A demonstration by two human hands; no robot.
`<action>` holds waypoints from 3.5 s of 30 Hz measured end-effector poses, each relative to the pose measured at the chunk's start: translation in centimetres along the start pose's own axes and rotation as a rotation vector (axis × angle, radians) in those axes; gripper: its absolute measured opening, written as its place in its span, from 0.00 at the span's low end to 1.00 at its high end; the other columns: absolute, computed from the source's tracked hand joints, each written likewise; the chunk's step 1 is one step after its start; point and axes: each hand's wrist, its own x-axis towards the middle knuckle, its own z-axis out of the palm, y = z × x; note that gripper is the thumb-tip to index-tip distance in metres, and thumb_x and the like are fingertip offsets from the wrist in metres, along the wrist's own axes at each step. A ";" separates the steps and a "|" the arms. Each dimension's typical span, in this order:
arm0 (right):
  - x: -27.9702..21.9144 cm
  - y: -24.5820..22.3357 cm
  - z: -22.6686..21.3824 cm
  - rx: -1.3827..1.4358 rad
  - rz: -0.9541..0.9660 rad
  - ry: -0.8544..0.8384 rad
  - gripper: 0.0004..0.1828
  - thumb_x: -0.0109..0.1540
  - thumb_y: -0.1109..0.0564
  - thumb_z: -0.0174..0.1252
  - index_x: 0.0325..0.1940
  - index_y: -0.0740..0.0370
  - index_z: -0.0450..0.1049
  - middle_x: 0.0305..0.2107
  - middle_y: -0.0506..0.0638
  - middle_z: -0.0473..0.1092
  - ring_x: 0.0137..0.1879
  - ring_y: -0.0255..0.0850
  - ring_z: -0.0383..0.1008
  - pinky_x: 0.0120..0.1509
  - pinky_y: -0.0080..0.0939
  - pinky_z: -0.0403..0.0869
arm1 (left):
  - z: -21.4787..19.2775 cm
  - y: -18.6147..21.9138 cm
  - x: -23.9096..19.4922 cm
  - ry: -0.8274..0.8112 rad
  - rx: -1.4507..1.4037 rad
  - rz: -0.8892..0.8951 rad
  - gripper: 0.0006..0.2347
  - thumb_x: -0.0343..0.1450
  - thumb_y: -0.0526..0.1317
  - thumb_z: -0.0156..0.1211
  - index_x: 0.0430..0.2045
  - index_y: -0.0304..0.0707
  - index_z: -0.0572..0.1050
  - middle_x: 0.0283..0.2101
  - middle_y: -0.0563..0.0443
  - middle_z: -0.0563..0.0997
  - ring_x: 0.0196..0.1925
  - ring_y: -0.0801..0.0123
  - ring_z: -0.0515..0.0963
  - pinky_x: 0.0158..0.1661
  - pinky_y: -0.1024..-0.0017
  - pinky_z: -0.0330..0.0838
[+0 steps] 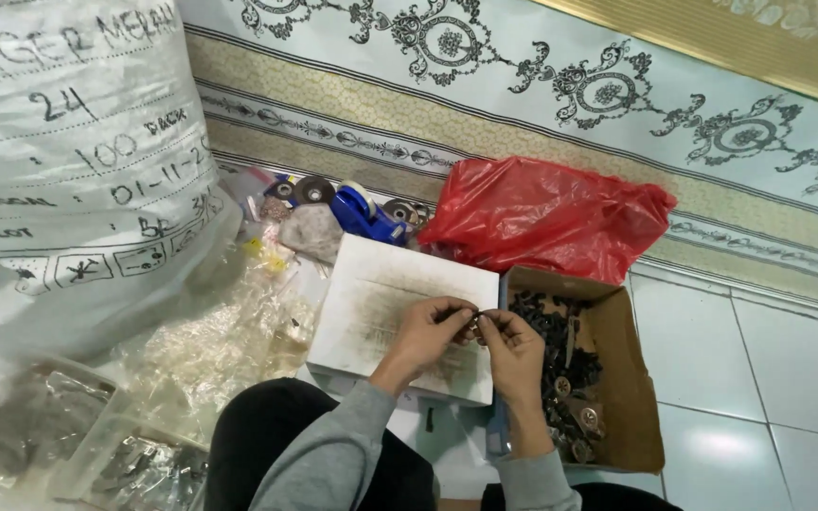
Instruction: Assembling small metal components by hand, picking them from a box and joining them on a white board.
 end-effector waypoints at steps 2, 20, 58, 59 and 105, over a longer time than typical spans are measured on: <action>-0.2 -0.1 -0.1 -0.002 0.004 -0.006 0.08 0.64 0.63 0.64 0.44 0.74 0.79 0.27 0.61 0.75 0.35 0.42 0.75 0.42 0.45 0.77 | 0.0 0.3 -0.3 0.000 -0.014 0.019 0.09 0.73 0.32 0.61 0.43 0.21 0.80 0.35 0.33 0.83 0.34 0.62 0.84 0.36 0.70 0.84; -1.6 -3.6 -0.2 -0.065 0.231 0.084 0.05 0.60 0.62 0.65 0.34 0.68 0.83 0.25 0.52 0.77 0.31 0.38 0.72 0.39 0.37 0.73 | 0.8 2.2 -1.7 -0.091 0.265 0.040 0.08 0.72 0.36 0.63 0.41 0.33 0.85 0.34 0.48 0.87 0.32 0.74 0.81 0.38 0.77 0.79; 9.0 3.8 -1.1 -0.931 -0.134 -0.374 0.13 0.61 0.60 0.62 0.50 0.57 0.79 0.40 0.58 0.76 0.50 0.54 0.80 0.51 0.51 0.80 | 0.7 1.6 -0.1 -0.063 0.776 0.043 0.17 0.72 0.28 0.48 0.55 0.15 0.72 0.52 0.17 0.75 0.59 0.32 0.76 0.54 0.45 0.75; 8.9 3.6 -1.1 -0.928 -0.130 -0.368 0.13 0.61 0.60 0.62 0.50 0.57 0.79 0.40 0.58 0.76 0.50 0.54 0.80 0.51 0.51 0.80 | 0.7 1.8 -0.2 -0.069 0.780 0.041 0.17 0.72 0.28 0.48 0.55 0.15 0.72 0.52 0.17 0.75 0.59 0.32 0.76 0.54 0.45 0.75; 0.6 9.7 -20.9 -0.963 0.564 -0.563 0.40 0.55 0.36 0.65 0.68 0.56 0.72 0.61 0.60 0.72 0.66 0.58 0.72 0.66 0.57 0.75 | 14.5 -16.0 7.4 -0.338 1.657 0.613 0.05 0.68 0.25 0.56 0.24 0.30 0.79 0.28 0.40 0.80 0.30 0.63 0.82 0.30 0.76 0.80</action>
